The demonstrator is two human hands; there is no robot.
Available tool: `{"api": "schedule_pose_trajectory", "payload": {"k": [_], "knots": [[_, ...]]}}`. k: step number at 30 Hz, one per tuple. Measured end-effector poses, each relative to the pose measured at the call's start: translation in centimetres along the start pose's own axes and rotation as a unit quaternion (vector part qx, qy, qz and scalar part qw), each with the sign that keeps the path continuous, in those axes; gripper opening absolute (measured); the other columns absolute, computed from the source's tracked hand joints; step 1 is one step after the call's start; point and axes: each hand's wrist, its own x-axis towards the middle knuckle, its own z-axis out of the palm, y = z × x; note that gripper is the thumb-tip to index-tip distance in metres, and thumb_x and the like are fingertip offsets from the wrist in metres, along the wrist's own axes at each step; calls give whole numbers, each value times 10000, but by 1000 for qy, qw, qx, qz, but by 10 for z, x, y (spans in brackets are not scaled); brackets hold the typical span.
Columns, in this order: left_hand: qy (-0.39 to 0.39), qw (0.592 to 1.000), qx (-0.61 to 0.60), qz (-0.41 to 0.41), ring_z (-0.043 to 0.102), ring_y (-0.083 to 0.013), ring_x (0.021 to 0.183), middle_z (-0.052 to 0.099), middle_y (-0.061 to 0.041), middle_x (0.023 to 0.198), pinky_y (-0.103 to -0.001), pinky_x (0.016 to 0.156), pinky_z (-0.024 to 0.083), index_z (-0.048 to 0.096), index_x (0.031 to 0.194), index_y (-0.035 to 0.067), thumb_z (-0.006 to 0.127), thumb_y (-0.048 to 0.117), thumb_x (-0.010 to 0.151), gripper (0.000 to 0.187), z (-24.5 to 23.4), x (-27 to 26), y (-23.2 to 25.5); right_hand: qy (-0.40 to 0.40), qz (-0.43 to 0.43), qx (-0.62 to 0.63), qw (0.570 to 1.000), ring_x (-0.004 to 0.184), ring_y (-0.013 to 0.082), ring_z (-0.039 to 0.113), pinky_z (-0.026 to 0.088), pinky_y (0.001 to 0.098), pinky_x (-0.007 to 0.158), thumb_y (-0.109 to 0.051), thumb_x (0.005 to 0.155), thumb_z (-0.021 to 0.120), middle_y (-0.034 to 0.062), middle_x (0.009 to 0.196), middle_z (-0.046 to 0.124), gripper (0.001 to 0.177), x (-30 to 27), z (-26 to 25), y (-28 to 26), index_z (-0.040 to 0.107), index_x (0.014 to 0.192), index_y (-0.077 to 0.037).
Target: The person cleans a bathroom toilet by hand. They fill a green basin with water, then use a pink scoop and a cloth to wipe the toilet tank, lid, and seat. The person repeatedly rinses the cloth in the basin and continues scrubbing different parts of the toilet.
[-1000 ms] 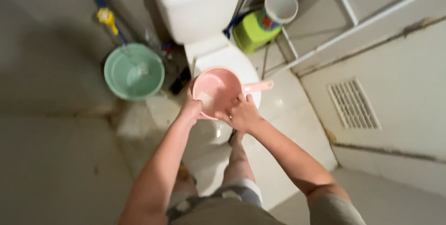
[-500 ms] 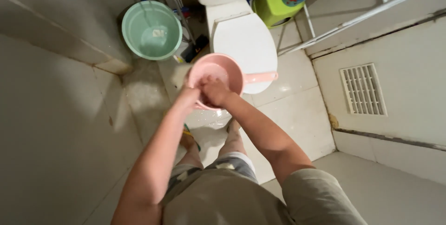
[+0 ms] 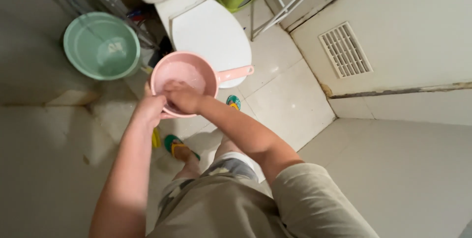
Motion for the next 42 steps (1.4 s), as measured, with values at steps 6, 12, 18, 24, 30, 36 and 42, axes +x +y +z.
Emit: {"api": "schedule_pose_trajectory", "payload": {"k": [6,12,18,24,30,36,42], "knots": [[-49,998,4,-51,575,-499,1222,399,-184,1485,-579,689,603,163,1561,275,385,-121,839,853,67,14,10,-19,225,-123,966,1260,488,424,353,544,1022,-250,891,689,321,1433,433,646,-36,-10,50,410,1460,-126],[-89,995,-2,43,520,-448,1315,413,-187,1509,-564,703,623,219,1573,296,333,-182,726,980,135,26,17,61,257,-66,962,1356,383,468,363,472,1128,-210,833,693,189,1454,528,496,-85,-41,81,611,1320,-173],[-91,994,46,-49,510,-434,1351,398,-110,1567,-583,674,598,237,1571,355,347,-147,795,930,180,34,59,43,176,-112,977,1363,442,457,329,519,1123,-239,819,706,196,1490,462,563,-102,-86,108,569,1356,-142],[-138,987,-61,55,541,-441,1361,478,-192,1531,-536,747,675,242,1595,271,527,-176,832,928,230,58,106,51,22,-143,988,1372,512,447,296,563,1124,-251,792,725,188,1544,400,607,-105,-146,160,562,1368,-151],[-78,995,0,61,568,-433,1297,459,-115,1519,-567,627,603,289,1573,312,305,-84,878,801,269,60,162,-41,114,-157,980,1353,361,508,386,444,1110,-133,827,657,194,1482,505,638,-82,-205,225,523,1449,-184],[-63,992,-39,99,557,-430,1295,461,-117,1510,-586,639,608,289,1556,319,299,-181,768,933,246,90,195,4,32,-97,995,1316,409,497,373,499,1086,-175,818,707,221,1414,556,554,-26,-231,218,621,1365,-192],[-58,987,-28,147,568,-384,1275,486,-129,1523,-557,658,647,318,1578,317,400,-120,872,834,173,172,222,89,-20,-52,994,1115,444,626,489,542,937,-187,739,785,214,1191,694,411,52,-274,181,793,1146,-135]]}}
